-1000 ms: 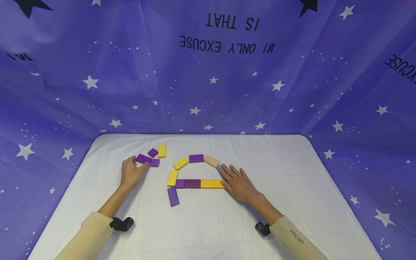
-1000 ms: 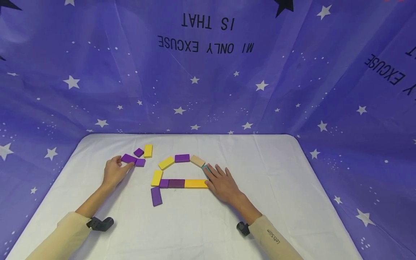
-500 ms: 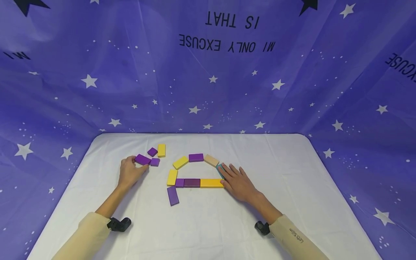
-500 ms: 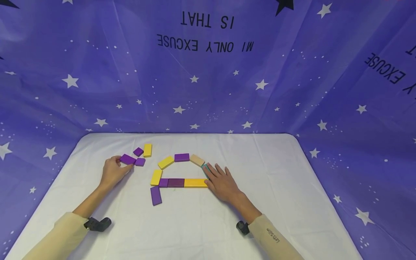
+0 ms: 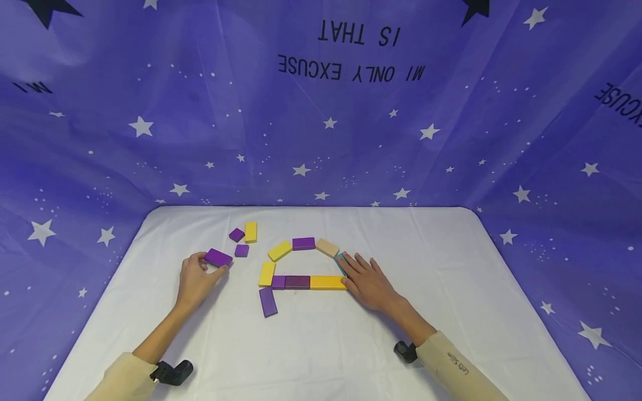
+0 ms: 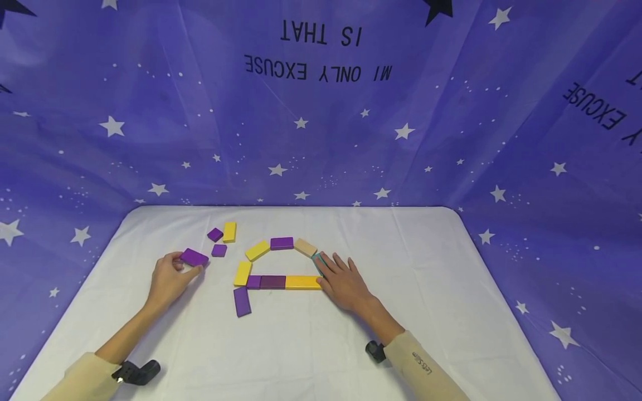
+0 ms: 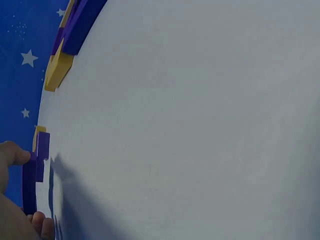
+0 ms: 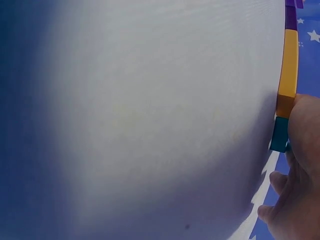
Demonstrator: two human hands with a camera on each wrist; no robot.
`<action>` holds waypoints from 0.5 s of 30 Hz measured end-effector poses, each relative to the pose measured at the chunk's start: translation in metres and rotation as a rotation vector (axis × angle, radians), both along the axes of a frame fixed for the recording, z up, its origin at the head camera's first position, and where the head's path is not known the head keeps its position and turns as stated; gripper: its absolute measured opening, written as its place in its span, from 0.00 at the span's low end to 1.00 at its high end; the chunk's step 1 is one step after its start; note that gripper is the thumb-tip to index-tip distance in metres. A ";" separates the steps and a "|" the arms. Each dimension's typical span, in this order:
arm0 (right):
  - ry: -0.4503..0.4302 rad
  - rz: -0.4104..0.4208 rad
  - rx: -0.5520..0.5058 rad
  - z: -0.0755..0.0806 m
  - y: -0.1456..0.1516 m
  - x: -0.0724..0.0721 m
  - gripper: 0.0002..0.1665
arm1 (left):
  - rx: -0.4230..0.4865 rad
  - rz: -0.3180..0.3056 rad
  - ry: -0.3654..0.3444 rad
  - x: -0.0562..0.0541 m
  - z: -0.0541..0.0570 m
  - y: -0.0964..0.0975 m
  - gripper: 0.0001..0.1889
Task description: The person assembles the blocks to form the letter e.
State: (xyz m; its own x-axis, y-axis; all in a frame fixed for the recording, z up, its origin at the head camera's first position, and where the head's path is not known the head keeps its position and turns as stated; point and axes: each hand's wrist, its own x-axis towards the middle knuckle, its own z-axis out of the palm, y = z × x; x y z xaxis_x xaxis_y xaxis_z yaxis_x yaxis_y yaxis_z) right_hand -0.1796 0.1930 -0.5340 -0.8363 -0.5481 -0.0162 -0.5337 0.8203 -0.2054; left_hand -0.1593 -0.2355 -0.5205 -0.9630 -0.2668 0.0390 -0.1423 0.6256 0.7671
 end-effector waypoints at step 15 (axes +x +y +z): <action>0.013 0.009 -0.014 0.001 0.001 0.001 0.34 | 0.066 -0.083 -0.022 0.056 0.007 0.052 0.35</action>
